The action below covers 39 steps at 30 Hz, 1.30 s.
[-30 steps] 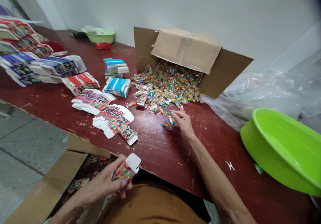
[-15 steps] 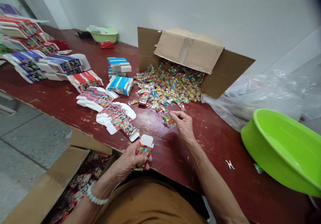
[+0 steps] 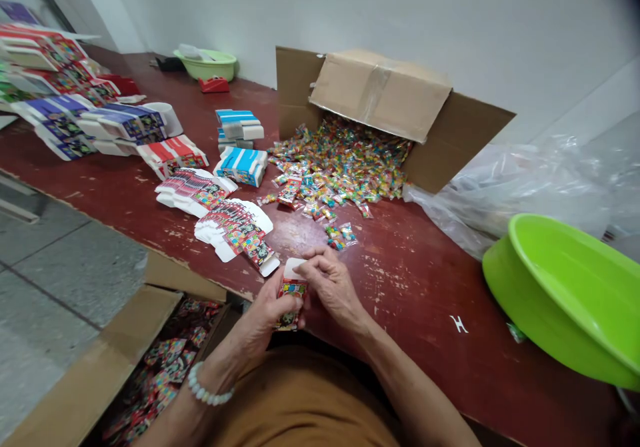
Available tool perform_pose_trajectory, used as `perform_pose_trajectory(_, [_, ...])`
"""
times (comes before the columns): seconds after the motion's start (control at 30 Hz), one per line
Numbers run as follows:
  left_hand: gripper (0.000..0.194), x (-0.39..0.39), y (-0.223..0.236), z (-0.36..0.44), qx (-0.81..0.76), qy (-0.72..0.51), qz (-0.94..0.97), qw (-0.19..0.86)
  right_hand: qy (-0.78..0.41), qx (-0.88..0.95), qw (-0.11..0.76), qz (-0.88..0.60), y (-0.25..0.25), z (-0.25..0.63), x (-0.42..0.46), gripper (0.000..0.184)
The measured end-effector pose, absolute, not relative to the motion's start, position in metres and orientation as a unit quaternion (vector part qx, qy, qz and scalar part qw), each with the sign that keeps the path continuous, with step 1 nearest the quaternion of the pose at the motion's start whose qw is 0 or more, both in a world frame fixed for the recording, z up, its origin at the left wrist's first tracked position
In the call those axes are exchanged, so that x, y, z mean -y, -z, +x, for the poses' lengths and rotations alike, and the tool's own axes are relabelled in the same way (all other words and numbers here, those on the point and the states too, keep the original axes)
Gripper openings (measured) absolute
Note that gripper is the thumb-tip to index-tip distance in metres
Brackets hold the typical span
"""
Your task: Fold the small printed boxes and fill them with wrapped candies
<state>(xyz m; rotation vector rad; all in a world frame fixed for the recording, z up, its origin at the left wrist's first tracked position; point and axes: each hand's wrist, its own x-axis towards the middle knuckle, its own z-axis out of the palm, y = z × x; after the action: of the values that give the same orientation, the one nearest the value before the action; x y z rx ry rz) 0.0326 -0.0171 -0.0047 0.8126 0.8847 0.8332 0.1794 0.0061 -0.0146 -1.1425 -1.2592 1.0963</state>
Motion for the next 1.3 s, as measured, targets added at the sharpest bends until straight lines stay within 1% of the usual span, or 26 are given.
perform_pose_trajectory(0.07, [0.037,0.015,0.004,0.030,-0.405,-0.390,0.319,0.763,-0.502,0.495,0.532,-0.469,0.016,0.183,-0.003,0.029])
perform_pose_trajectory(0.13, [0.046,0.014,0.005,0.029,-0.411,-0.384,0.281,0.778,-0.577,0.440,0.523,-0.447,0.018,0.186,-0.002,0.031])
perform_pose_trajectory(0.2, [0.049,0.015,0.008,0.029,-0.416,-0.382,0.270,0.780,-0.666,0.407,0.478,-0.404,0.022,0.187,-0.002,0.042])
perform_pose_trajectory(0.27, [0.045,0.017,0.012,0.031,-0.422,-0.396,0.280,0.766,-0.732,0.393,0.423,-0.363,0.026,0.185,-0.002,0.049])
perform_pose_trajectory(0.33, [0.042,0.018,0.016,0.032,-0.419,-0.420,0.315,0.741,-0.752,0.392,0.402,-0.345,0.029,0.182,-0.002,0.044])
perform_pose_trajectory(0.4, [0.041,0.019,0.018,0.031,-0.406,-0.435,0.342,0.727,-0.702,0.421,0.447,-0.361,0.030,0.178,0.000,0.030])
perform_pose_trajectory(0.47, [0.041,0.017,0.016,0.028,-0.390,-0.408,0.322,0.760,-0.586,0.487,0.518,-0.389,0.030,0.177,0.001,0.018])
perform_pose_trajectory(0.5, [0.044,0.016,0.015,0.026,-0.381,-0.382,0.295,0.789,-0.521,0.534,0.538,-0.393,0.029,0.178,0.002,0.014])
perform_pose_trajectory(0.57, [0.050,0.013,0.013,0.022,-0.355,-0.337,0.239,0.838,-0.426,0.631,0.526,-0.379,0.026,0.180,0.003,0.010])
perform_pose_trajectory(0.63, [0.052,0.012,0.012,0.020,-0.334,-0.335,0.213,0.855,-0.394,0.681,0.489,-0.377,0.024,0.182,0.005,0.013])
perform_pose_trajectory(0.7, [0.051,0.013,0.011,0.021,-0.331,-0.360,0.217,0.845,-0.430,0.652,0.468,-0.414,0.023,0.181,0.006,0.014])
perform_pose_trajectory(0.77, [0.053,0.014,0.011,0.024,-0.340,-0.382,0.236,0.826,-0.527,0.568,0.452,-0.442,0.021,0.178,0.006,0.018])
perform_pose_trajectory(0.83, [0.057,0.016,0.011,0.026,-0.348,-0.396,0.253,0.812,-0.629,0.478,0.434,-0.434,0.019,0.174,0.005,0.024])
perform_pose_trajectory(0.9, [0.059,0.017,0.011,0.026,-0.343,-0.404,0.260,0.807,-0.674,0.436,0.423,-0.420,0.015,0.172,0.004,0.027])
perform_pose_trajectory(0.93, [0.058,0.017,0.011,0.025,-0.340,-0.406,0.259,0.808,-0.674,0.439,0.425,-0.416,0.014,0.172,0.004,0.027])
perform_pose_trajectory(1.0, [0.054,0.017,0.011,0.023,-0.344,-0.404,0.249,0.810,-0.636,0.494,0.435,-0.402,0.012,0.173,0.004,0.026])
perform_pose_trajectory(1.13, [0.032,0.014,0.009,0.021,-0.388,-0.419,0.195,0.798,-0.514,0.650,0.438,-0.348,0.017,0.174,0.009,0.013])
perform_pose_trajectory(1.2, [0.023,0.013,0.009,0.018,-0.405,-0.436,0.176,0.784,-0.508,0.668,0.423,-0.342,0.022,0.170,0.010,0.014])
perform_pose_trajectory(1.23, [0.024,0.015,0.009,0.014,-0.410,-0.441,0.180,0.778,-0.517,0.666,0.414,-0.344,0.024,0.167,0.008,0.015])
perform_pose_trajectory(1.3, [0.032,0.022,0.011,-0.002,-0.426,-0.438,0.214,0.762,-0.521,0.664,0.393,-0.364,0.028,0.161,0.000,0.016])
